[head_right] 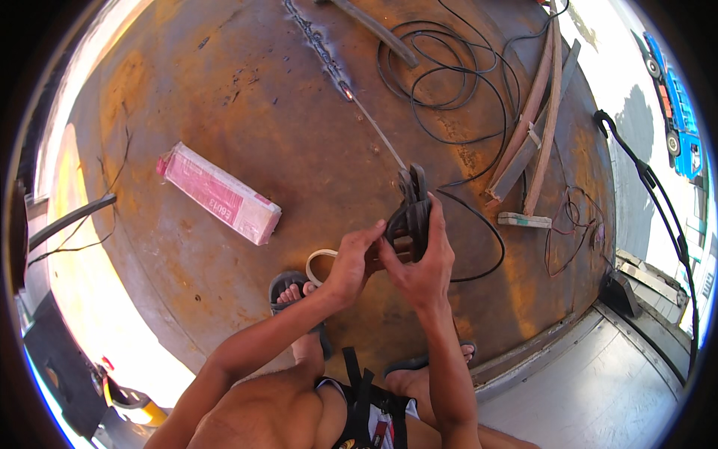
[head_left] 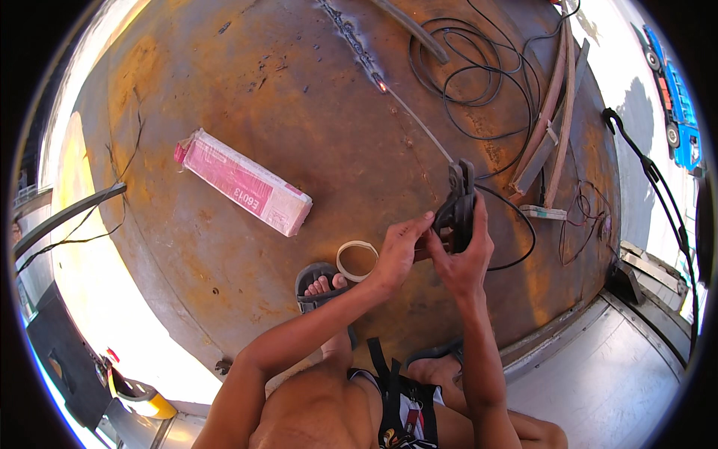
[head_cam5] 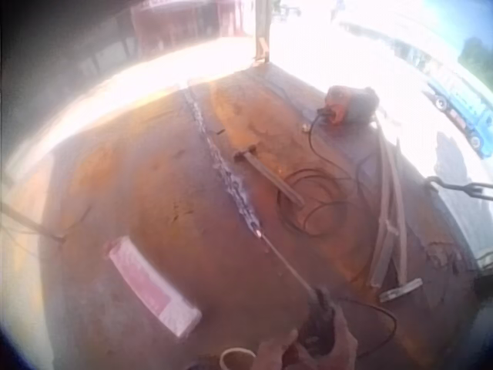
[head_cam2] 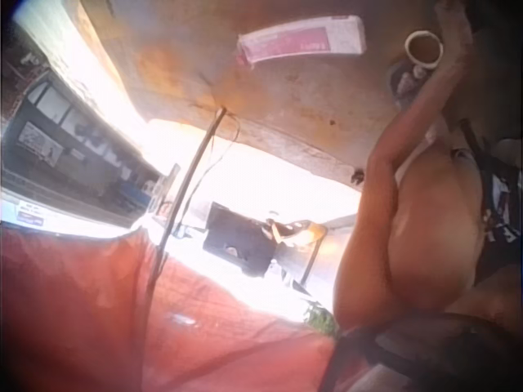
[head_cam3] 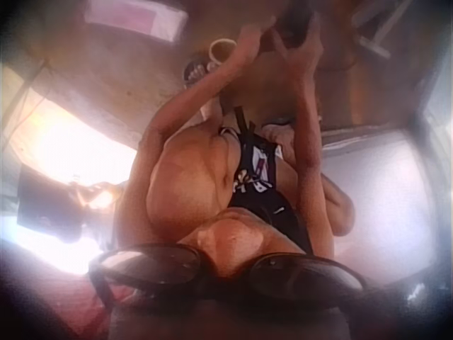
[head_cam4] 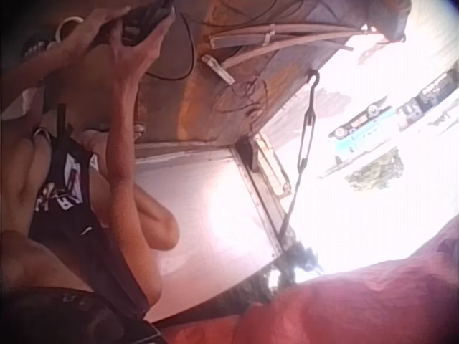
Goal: The person welds a seam on a large curved metal surface using a handheld welding torch, then uses a hammer to chip away slag from the weld. The person repeats welding and slag removal along the seam.
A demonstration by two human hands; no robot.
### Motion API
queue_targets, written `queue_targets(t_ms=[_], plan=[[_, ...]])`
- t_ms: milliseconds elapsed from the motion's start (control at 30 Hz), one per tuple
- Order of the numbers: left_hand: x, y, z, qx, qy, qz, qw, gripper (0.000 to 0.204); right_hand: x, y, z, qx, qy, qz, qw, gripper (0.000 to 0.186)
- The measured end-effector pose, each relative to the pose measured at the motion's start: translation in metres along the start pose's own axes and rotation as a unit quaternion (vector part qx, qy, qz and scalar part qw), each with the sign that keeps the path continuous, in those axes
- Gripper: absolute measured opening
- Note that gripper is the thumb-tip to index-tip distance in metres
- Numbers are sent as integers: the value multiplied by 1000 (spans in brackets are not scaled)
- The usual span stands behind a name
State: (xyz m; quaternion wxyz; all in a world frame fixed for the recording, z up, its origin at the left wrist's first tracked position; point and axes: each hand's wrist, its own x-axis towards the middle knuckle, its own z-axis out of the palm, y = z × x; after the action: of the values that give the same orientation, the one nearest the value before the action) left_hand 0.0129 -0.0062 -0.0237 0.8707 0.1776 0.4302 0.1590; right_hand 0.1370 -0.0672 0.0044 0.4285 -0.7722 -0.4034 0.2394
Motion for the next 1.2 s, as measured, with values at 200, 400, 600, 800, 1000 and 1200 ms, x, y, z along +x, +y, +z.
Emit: queue_targets(t_ms=[200, 400, 600, 800, 1000, 1200], plan=[[-2, 5, 8, -17, 30, 4, 999, 40, 4, -8, 1, 10, -11, 8, 1000, 85], [0, 3, 7, -23, 19, 11, 1000, 41, 5, -2, 2, -17, -3, -26, 999, 86], [-3, 6, 8, -3, 26, 7, 1000, 41, 4, 0, 1, -21, -1, -37, 999, 86], [-2, 5, 9, -12, 23, 1, 1000, 40, 2, -1, 1, 0, -12, -4, 1000, 86], [-5, 6, 10, -13, 14, 3, 1000, 41, 1, -4, -1, 10, -17, 14, 1000, 86], [2, -6, -3, -1, -11, 2, 1000, 39, 1, -5, -2, -6, -22, 19, 1000, 86]])
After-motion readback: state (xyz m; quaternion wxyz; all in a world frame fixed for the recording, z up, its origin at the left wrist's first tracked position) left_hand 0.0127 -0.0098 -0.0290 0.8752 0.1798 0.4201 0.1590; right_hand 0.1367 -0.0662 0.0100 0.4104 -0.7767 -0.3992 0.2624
